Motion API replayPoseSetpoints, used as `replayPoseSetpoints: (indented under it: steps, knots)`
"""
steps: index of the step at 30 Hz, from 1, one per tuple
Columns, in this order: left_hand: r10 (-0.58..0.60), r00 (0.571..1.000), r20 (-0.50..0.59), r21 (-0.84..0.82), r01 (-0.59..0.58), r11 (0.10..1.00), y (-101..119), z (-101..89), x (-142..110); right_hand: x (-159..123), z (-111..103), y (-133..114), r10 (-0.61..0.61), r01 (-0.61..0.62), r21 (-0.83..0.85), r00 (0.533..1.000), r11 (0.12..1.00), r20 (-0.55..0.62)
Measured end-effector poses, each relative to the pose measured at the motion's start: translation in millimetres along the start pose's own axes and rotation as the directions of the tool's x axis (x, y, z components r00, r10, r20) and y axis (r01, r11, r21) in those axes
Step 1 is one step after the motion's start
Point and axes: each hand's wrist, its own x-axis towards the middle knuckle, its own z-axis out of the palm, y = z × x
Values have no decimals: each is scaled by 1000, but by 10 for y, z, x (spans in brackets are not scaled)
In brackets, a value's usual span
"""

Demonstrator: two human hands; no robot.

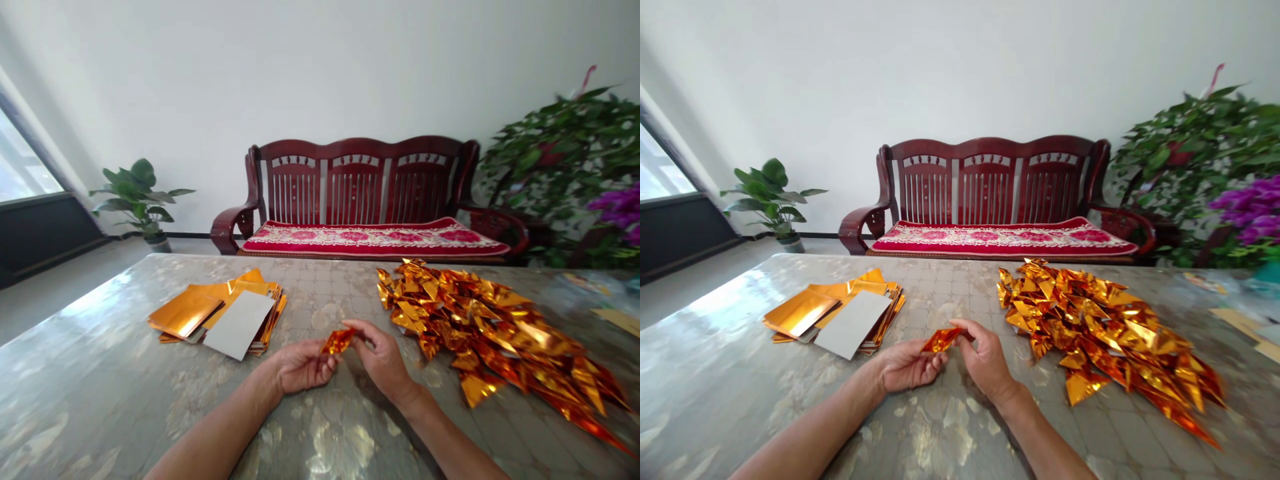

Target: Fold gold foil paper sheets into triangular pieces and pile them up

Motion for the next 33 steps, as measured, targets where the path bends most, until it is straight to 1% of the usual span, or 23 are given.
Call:
replayPoseSetpoints:
  steps: [2, 4, 7, 9, 13, 16, 19, 22, 26, 30, 33]
  knots:
    - [1, 1000, -11, 51, 0, 999, -4, 11, 2, 4, 0, 32, 47, -46, 18, 998, 999, -38]
    - [57, 998, -42, 118, -52, 992, -12, 23, 4, 2, 3, 71, 89, -89, 8, 995, 996, -54]
    - [111, 990, -90, 211, -90, 973, -26, 41, 9, -12, 24, 119, 121, -122, -25, 992, 992, -39]
    - [132, 987, -93, 254, -104, 962, -34, 51, 11, -23, 44, 130, 123, -124, -38, 992, 992, -24]
    - [174, 979, -105, 264, -141, 954, -41, 72, 5, -25, 47, 134, 99, -100, -53, 995, 994, -22]
    - [177, 977, -116, 267, -141, 953, -31, 87, -5, 5, 0, 171, 71, -78, -98, 995, 992, -73]
    - [182, 976, -116, 281, -144, 949, -12, 92, -15, 39, -54, 249, 83, -101, -180, 991, 978, -105]
    - [199, 972, -124, 320, -151, 935, 6, 73, -15, 51, -78, 341, 117, -133, -233, 990, 963, -80]
    - [239, 962, -129, 399, -171, 901, 13, 27, -2, 46, -73, 431, 137, -146, -261, 989, 954, -52]
    - [284, 954, -95, 450, -213, 867, 14, 22, -6, 53, -72, 457, 147, -157, -262, 987, 952, -58]
    - [272, 959, -77, 473, -205, 857, 21, 56, -23, 61, -77, 443, 154, -163, -244, 987, 956, -53]
